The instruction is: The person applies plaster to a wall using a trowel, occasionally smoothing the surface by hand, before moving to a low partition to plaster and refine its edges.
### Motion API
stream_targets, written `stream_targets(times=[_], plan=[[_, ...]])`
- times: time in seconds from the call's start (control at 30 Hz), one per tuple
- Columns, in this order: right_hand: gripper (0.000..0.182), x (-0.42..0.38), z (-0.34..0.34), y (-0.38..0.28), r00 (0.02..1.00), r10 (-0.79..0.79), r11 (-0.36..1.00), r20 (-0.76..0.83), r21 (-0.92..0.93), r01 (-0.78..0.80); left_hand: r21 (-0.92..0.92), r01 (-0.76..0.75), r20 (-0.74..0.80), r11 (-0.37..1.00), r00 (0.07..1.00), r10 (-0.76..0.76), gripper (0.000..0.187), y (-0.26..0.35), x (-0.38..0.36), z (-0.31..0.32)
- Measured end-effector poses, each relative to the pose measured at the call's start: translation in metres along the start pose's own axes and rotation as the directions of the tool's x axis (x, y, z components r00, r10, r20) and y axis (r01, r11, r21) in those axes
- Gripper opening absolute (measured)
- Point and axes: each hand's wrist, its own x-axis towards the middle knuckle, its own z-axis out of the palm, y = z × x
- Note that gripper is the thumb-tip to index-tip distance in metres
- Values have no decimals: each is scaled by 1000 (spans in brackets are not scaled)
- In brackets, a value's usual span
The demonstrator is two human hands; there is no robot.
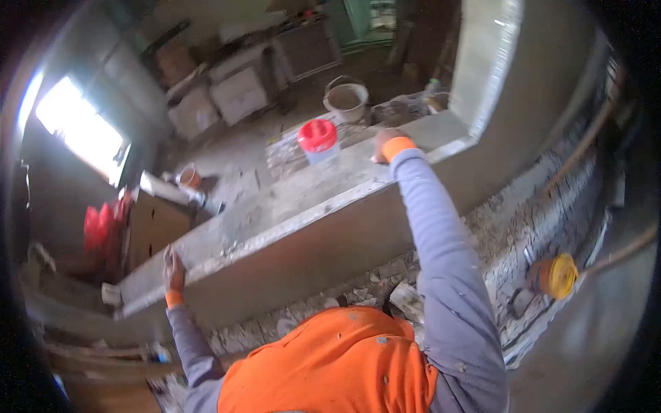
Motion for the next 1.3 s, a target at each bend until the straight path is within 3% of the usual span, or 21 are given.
stream_targets(times=[0.07, 0.13, 0.17, 0.2, 0.23, 0.3, 0.33, 0.5, 0.6, 0.63, 0.7, 0.8, 0.83, 0.9, 0.93, 1.03, 1.17, 1.3], plan=[[46, -2, -2, -2, 1000, 19, 1000, -5, 25, -18, -203, 238, 33, 950, 971, -236, 52, 18, 2, -8], [56, 8, 1, 0, 999, -36, 999, 4, -16, 37, -120, 520, 193, 846, 848, -494, 45, 56, 13, -39], [64, 11, 0, -1, 999, -53, 998, -11, -34, 53, -37, 289, 44, 957, 957, -288, 44, 35, 2, -19], [85, 30, 7, 7, 998, -44, 996, 35, -82, 46, -165, 543, 183, 824, 837, -515, 48, 47, 7, -29], [89, 29, 5, 5, 999, -27, 996, 39, -82, 31, -109, 435, 113, 894, 899, -423, 57, 6, -6, 16], [90, 26, 4, 1, 999, 21, 997, 26, -78, -18, -224, 544, 127, 809, 839, -529, 65, 78, 14, -61], [89, 22, 2, -1, 1000, 8, 997, 20, -71, -7, -224, 542, 147, 810, 841, -521, 68, 84, 16, -69], [73, 22, 2, -7, 1000, -12, 986, 27, -163, 16, -173, 516, 117, 839, 857, -502, 66, 83, 12, -68], [62, 0, -14, -50, 999, -47, 989, -2, -140, 46, -182, 527, 160, 830, 849, -504, 70, 80, 12, -71], [59, 6, -2, -57, 985, -122, 990, -124, -85, 112, -180, 531, 159, 828, 846, -509, 70, 81, 11, -72], [56, 17, 13, -76, 932, -290, 956, -219, -11, 295, -171, 539, 164, 825, 841, -516, 72, 85, 11, -75], [51, 31, 27, -97, 851, -504, 861, -146, -2, 509, -185, 556, 182, 810, 830, -528, 75, 84, 11, -78], [47, 34, 33, -99, 806, -558, 824, -198, -19, 566, -191, 559, 188, 807, 828, -529, 76, 84, 11, -79], [48, 41, 28, -108, 830, -548, 821, -105, 125, 557, -210, 550, 177, 808, 834, -522, 76, 83, 10, -79], [54, 43, 25, -112, 862, -503, 856, -66, 99, 507, -212, 546, 171, 810, 837, -520, 76, 82, 10, -79], [62, 97, 53, -95, 834, -541, 812, -112, 187, 552, -201, 552, 165, 809, 834, -527, 75, 81, 10, -76], [70, 96, 50, -108, 919, -388, 907, -73, 147, 394, -188, 540, 128, 821, 842, -524, 74, 80, 10, -71], [79, 111, 57, -109, 948, -314, 915, -56, 247, 318, -177, 536, 118, 826, 844, -523, 73, 81, 11, -73]])
